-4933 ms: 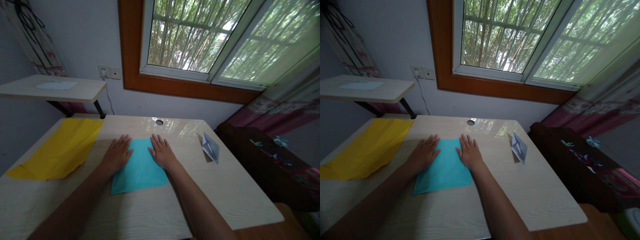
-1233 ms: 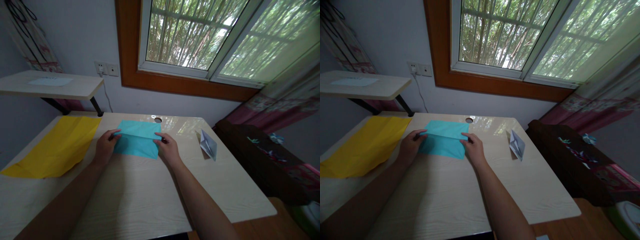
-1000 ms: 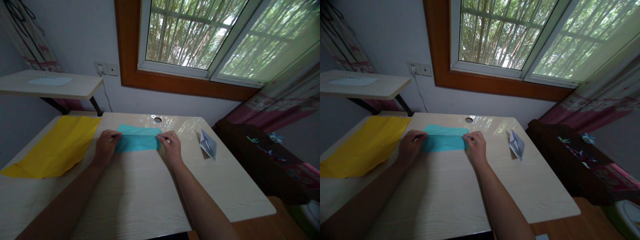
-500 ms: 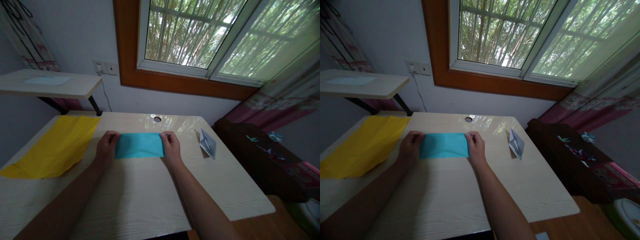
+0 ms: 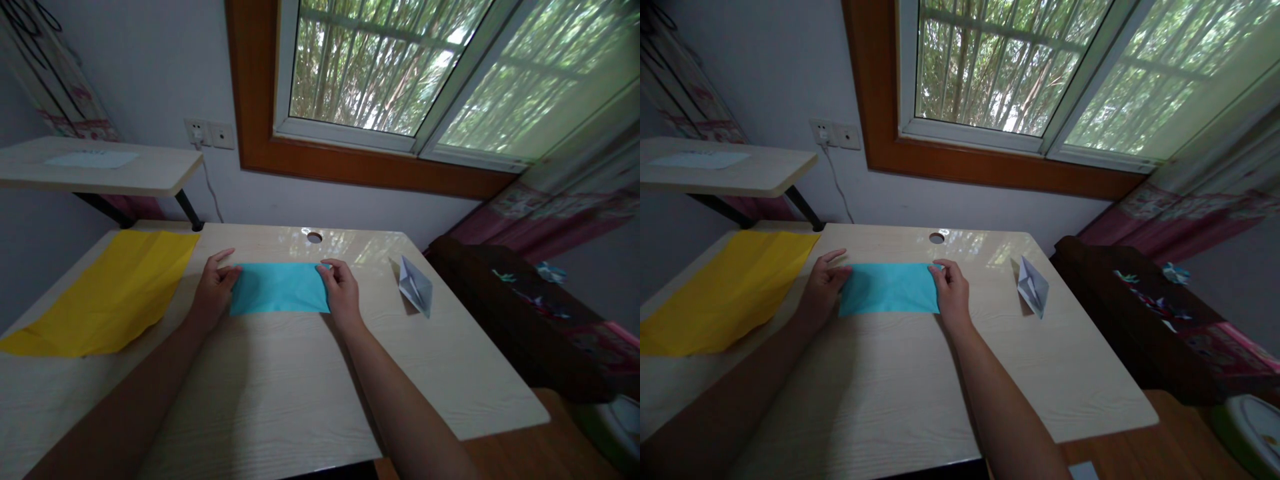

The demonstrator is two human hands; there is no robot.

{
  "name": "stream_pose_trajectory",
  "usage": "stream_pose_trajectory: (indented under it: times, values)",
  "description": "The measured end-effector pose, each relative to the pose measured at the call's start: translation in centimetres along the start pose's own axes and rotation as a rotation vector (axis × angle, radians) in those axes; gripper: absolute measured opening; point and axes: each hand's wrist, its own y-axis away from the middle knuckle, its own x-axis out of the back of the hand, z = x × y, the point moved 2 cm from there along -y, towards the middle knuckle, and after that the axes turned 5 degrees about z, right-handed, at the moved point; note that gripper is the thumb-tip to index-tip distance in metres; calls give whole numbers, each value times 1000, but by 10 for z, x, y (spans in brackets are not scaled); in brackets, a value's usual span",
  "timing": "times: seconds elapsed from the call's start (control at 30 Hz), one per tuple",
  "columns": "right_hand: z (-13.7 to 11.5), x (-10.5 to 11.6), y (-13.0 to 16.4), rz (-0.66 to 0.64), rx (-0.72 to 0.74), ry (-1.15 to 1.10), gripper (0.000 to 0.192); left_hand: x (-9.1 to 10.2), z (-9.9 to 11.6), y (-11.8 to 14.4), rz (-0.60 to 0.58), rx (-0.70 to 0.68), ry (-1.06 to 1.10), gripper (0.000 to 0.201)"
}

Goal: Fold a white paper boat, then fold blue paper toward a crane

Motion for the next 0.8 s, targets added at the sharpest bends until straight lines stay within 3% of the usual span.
stream_pose_trajectory:
  times: [0.2, 0.3, 0.5, 0.67, 0.8]
  values:
    - [1, 2, -2, 76, -3, -43, 29, -9, -7, 0, -226, 122, 258, 103]
    - [1, 1, -2, 85, -9, -78, 29, -12, -8, 1, -246, 146, 272, 109]
    - [5, -3, 1, 39, -38, -158, 28, -8, -10, -4, -86, 89, 282, 92]
    - [5, -11, 5, -195, -47, -269, 35, 0, -19, -14, 147, 117, 430, 82]
    - [-2, -15, 12, -385, -76, -276, 37, 2, -17, -16, 206, 140, 472, 79]
